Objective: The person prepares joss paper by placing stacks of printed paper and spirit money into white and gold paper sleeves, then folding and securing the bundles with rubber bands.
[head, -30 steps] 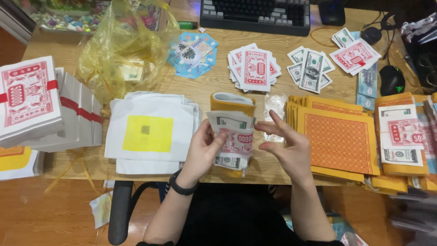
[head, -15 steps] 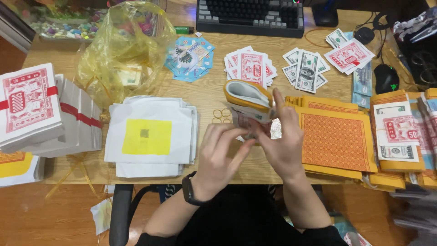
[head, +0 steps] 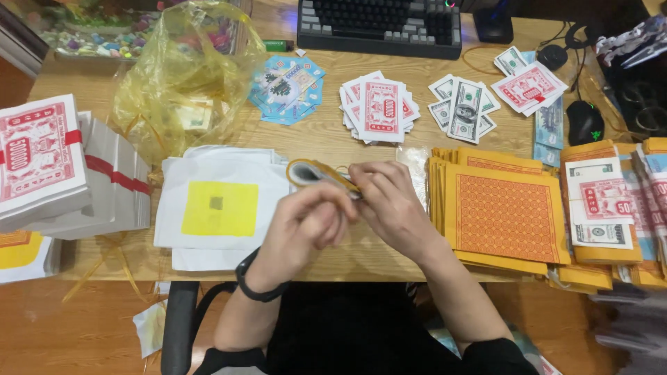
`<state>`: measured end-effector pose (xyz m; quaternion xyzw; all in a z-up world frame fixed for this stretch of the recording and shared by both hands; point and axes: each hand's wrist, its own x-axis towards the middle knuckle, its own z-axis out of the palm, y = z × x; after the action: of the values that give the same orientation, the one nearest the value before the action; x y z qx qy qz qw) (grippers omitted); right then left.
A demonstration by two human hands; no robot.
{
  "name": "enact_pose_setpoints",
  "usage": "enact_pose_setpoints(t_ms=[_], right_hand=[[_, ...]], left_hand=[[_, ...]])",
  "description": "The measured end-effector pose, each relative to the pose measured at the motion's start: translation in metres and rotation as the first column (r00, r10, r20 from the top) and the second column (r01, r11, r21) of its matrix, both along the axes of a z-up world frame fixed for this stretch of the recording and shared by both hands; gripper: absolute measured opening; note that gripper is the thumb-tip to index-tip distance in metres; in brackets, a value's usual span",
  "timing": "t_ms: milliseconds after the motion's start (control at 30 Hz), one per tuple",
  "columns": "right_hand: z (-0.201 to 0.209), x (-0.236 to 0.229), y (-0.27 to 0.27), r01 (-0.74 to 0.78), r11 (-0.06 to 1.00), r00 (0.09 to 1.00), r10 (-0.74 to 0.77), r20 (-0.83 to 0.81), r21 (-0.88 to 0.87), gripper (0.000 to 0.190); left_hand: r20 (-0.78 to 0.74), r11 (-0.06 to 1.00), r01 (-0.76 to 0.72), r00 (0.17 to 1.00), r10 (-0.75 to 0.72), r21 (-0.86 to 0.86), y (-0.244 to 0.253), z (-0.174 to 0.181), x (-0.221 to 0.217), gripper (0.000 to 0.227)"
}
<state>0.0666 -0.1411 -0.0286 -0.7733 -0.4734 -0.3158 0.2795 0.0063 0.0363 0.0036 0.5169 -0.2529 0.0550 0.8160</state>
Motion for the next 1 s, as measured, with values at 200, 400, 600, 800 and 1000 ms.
enact_pose_setpoints(t_ms=[200,400,600,800,1000], right_hand=[[0.016,-0.010,-0.011,-0.189,0.899,0.863,0.345,-0.370,0.396,0.056],[0.007,-0.009,-0.014,-0.172,0.702,0.849,0.461,-0.257,0.691,0.090],[0.016,0.001,-0.022,0.066,0.681,0.680,0.504,-0.533,0.729,0.083],[0.027,0.002,-0.011,0.299,0.594,0.636,0.459,-0.620,0.747,0.077],[0.036,-0.016,0.003,0.398,0.736,0.499,0.328,-0.802,0.548,0.022]], left_hand=[[0.199,0.882,0.224,0.968,-0.152,-0.414,0.031,-0.004,-0.003,0.061],[-0.213,0.852,-0.452,0.889,0.405,-0.265,0.005,-0.010,0.023,0.023],[0.088,0.827,-0.553,0.833,0.546,0.101,-0.007,-0.013,0.024,0.024],[0.043,0.923,-0.347,0.938,0.345,0.166,-0.012,-0.011,0.017,0.046],[-0.103,0.877,-0.479,0.871,0.480,0.040,-0.018,-0.026,0.024,0.033]])
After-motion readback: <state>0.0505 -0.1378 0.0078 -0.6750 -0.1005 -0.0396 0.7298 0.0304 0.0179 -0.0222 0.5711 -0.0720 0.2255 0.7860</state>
